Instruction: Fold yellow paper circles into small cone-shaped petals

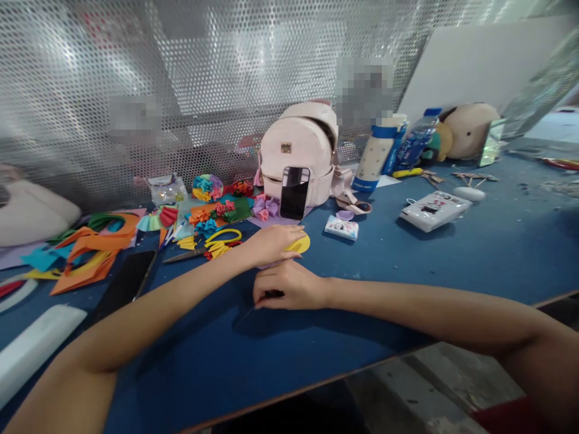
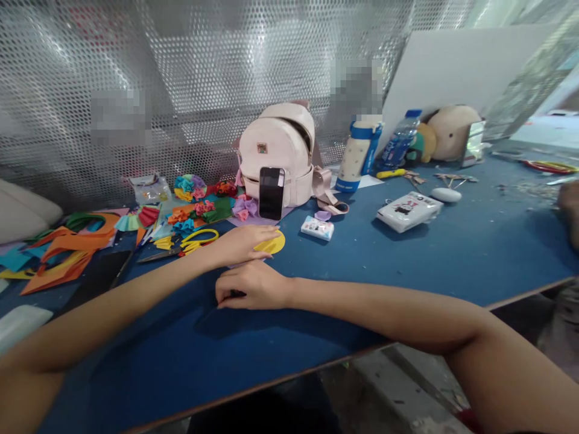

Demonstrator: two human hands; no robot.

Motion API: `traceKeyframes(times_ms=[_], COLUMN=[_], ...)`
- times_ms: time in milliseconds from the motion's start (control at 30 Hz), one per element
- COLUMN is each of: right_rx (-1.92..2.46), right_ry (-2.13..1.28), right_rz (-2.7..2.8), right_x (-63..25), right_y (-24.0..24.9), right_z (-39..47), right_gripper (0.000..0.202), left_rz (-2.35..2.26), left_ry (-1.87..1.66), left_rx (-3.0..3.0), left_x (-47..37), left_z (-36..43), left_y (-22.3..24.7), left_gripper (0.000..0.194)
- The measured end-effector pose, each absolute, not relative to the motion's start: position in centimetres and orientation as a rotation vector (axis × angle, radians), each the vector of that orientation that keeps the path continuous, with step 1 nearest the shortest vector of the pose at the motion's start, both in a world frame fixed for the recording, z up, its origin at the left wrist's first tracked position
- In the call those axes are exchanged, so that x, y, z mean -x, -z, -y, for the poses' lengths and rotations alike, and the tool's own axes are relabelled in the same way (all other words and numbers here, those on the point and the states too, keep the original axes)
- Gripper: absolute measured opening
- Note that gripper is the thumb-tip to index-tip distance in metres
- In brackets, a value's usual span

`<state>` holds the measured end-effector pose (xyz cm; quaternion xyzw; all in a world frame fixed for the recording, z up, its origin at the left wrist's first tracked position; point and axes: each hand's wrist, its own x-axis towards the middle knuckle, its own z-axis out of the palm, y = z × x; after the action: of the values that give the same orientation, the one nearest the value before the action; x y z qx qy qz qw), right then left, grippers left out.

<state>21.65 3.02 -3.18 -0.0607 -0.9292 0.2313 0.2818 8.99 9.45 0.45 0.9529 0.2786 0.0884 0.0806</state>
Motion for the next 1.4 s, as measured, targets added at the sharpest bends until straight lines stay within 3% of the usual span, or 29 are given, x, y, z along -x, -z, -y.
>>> traceKeyframes(times_ms=[367, 600, 833, 1033, 1200, 1400], right_rx=[0.15, 0.149, 0.153, 0.184, 0.336, 0.693], right_ry=[-0.644, -0.6, -0.548, -0.377, -0.152, -0.597], right_rz=[2.533, 2.542, 2.549, 2.585, 2.546, 2.126], right_x=[-21.8, -21.8, -21.9, -22.2, -23.1, -23.0], right_y=[2.9, 2.6, 2.8, 2.8, 2.0, 2.4], right_z=[-2.9, -2.9, -2.8, -3.2, -5.0, -6.6], right_gripper=[0.012, 0.014, 0.015, 0.02, 0.022, 0.01], left_rz=[-0.855, -0.972, -1.042, -1.095, -1.158, -1.18], left_ry=[-0.281, -0.539, -0.938, -1.006, -1.155, -1.25], left_rx=[-2.719, -2.631, -2.224, -1.906, -1.592, -1.52], left_x=[-9.4, -9.3, -7.4, -4.6, -1.5, -0.1], left_z=[-10.9, -11.2, -9.5, -7.7, -5.7, -1.8], left_y=[-0.7, -2.3, -4.4, -3.9, -1.8, 1.4], left_gripper=[0.028, 0.029, 0.011, 0.032, 0.035, 0.049])
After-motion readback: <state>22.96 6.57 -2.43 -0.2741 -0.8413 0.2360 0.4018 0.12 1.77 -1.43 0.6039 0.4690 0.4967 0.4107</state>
